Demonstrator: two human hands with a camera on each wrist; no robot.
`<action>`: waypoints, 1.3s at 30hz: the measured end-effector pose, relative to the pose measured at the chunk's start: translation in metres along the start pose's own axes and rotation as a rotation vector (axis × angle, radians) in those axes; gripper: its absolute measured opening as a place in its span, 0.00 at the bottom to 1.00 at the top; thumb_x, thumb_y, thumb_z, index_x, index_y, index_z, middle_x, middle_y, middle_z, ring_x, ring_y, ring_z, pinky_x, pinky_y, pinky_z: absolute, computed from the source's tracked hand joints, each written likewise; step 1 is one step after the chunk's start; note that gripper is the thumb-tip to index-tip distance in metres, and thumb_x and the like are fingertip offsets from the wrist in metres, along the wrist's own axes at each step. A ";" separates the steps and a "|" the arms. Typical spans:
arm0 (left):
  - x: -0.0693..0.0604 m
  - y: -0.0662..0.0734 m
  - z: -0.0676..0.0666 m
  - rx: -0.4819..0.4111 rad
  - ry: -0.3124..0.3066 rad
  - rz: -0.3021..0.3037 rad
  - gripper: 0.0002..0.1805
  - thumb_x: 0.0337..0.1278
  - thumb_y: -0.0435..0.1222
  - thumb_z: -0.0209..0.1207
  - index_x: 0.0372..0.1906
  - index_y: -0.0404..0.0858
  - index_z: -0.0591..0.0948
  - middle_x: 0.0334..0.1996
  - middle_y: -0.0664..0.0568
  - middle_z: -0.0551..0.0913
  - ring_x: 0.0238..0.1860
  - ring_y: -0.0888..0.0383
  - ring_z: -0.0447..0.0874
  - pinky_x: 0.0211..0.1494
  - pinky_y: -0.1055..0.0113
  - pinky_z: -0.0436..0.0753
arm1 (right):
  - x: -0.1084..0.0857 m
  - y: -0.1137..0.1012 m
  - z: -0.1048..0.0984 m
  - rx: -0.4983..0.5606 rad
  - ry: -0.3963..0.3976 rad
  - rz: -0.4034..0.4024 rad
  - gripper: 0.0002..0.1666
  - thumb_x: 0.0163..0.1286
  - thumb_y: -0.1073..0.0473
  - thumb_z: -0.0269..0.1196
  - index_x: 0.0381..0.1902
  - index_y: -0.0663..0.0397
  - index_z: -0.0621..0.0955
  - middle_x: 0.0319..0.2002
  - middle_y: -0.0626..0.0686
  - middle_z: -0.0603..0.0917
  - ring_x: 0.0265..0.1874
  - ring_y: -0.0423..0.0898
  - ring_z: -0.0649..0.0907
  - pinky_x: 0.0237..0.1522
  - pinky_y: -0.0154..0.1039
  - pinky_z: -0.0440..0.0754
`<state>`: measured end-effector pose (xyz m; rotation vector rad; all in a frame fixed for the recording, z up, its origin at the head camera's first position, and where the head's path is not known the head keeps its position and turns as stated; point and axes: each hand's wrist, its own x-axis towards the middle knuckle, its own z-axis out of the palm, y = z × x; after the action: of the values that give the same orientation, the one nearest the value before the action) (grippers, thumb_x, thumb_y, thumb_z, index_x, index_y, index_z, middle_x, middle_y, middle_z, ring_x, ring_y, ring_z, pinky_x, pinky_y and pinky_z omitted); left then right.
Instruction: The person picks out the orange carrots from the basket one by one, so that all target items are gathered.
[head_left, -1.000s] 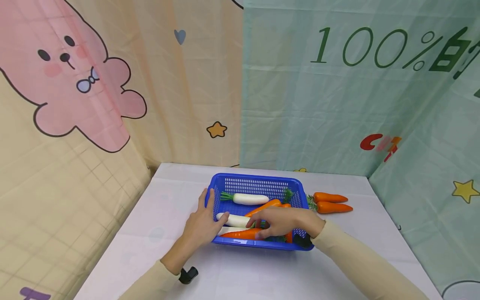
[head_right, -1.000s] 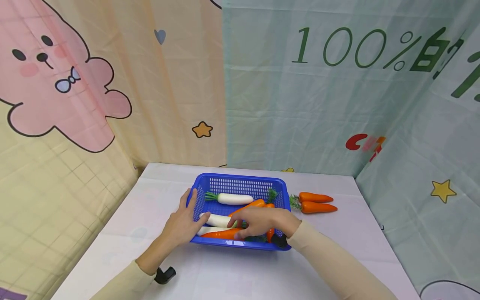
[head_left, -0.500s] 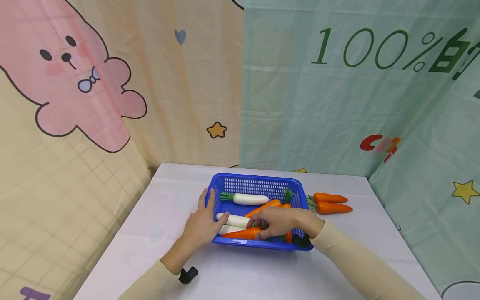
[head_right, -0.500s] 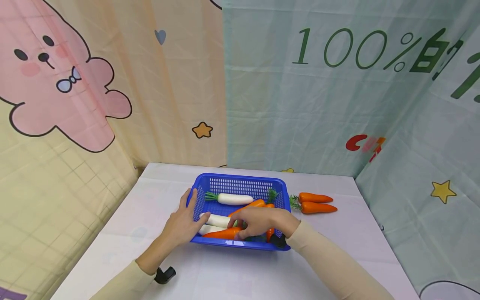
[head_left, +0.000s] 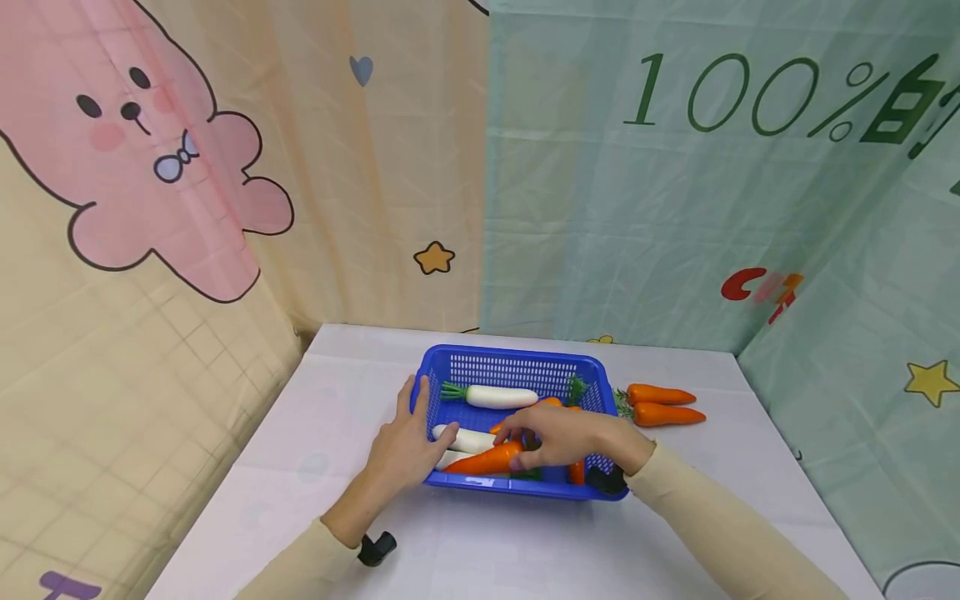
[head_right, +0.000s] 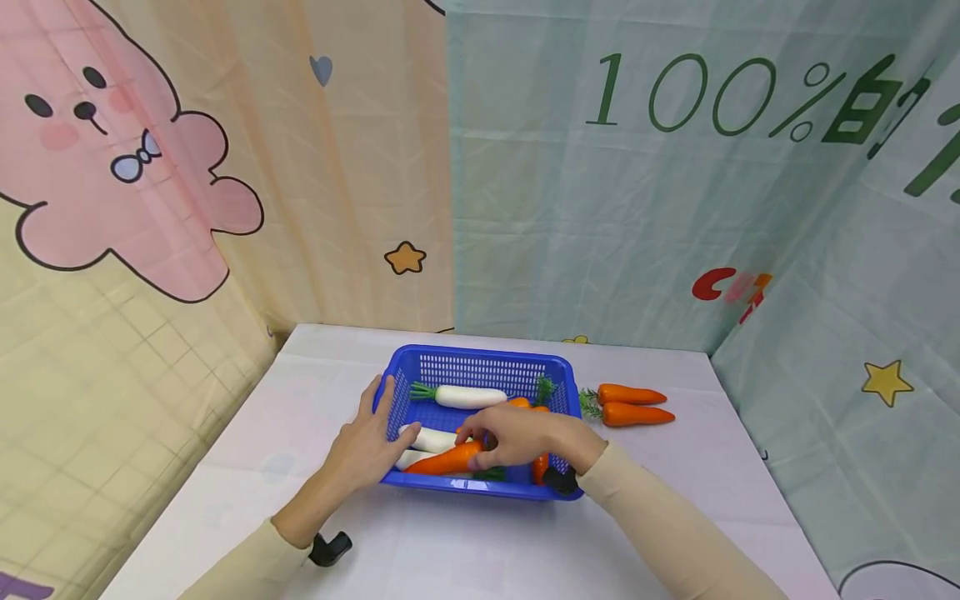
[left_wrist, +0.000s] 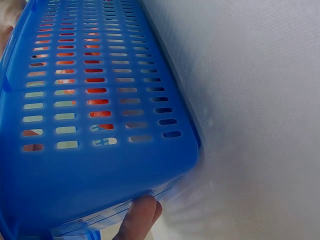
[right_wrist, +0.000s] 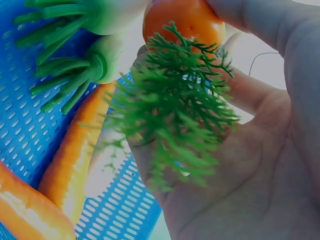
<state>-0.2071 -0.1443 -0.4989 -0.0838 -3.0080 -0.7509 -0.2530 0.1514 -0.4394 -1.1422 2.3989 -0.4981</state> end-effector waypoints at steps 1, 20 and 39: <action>0.000 0.000 0.000 0.000 0.000 -0.001 0.58 0.83 0.60 0.64 0.98 0.39 0.50 0.98 0.35 0.45 0.49 0.31 0.93 0.56 0.39 0.97 | -0.001 0.000 0.000 0.004 0.007 -0.002 0.24 0.84 0.43 0.74 0.71 0.42 0.89 0.57 0.42 0.92 0.51 0.36 0.85 0.65 0.44 0.92; 0.001 0.000 0.000 0.000 -0.006 0.005 0.58 0.82 0.61 0.63 0.98 0.39 0.49 0.98 0.36 0.45 0.36 0.43 0.88 0.46 0.49 0.96 | -0.014 0.006 -0.007 0.109 0.168 -0.080 0.23 0.86 0.44 0.73 0.72 0.42 0.89 0.64 0.46 0.92 0.51 0.43 0.90 0.62 0.43 0.94; 0.001 0.001 -0.001 -0.008 -0.003 -0.005 0.58 0.82 0.61 0.64 0.98 0.39 0.49 0.98 0.36 0.45 0.33 0.46 0.85 0.47 0.49 0.96 | -0.035 0.016 -0.015 0.170 0.454 -0.006 0.21 0.77 0.44 0.81 0.63 0.35 0.90 0.56 0.43 0.93 0.53 0.42 0.89 0.60 0.41 0.94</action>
<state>-0.2083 -0.1440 -0.4979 -0.0771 -3.0095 -0.7637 -0.2517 0.1906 -0.4268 -1.0479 2.6588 -1.0387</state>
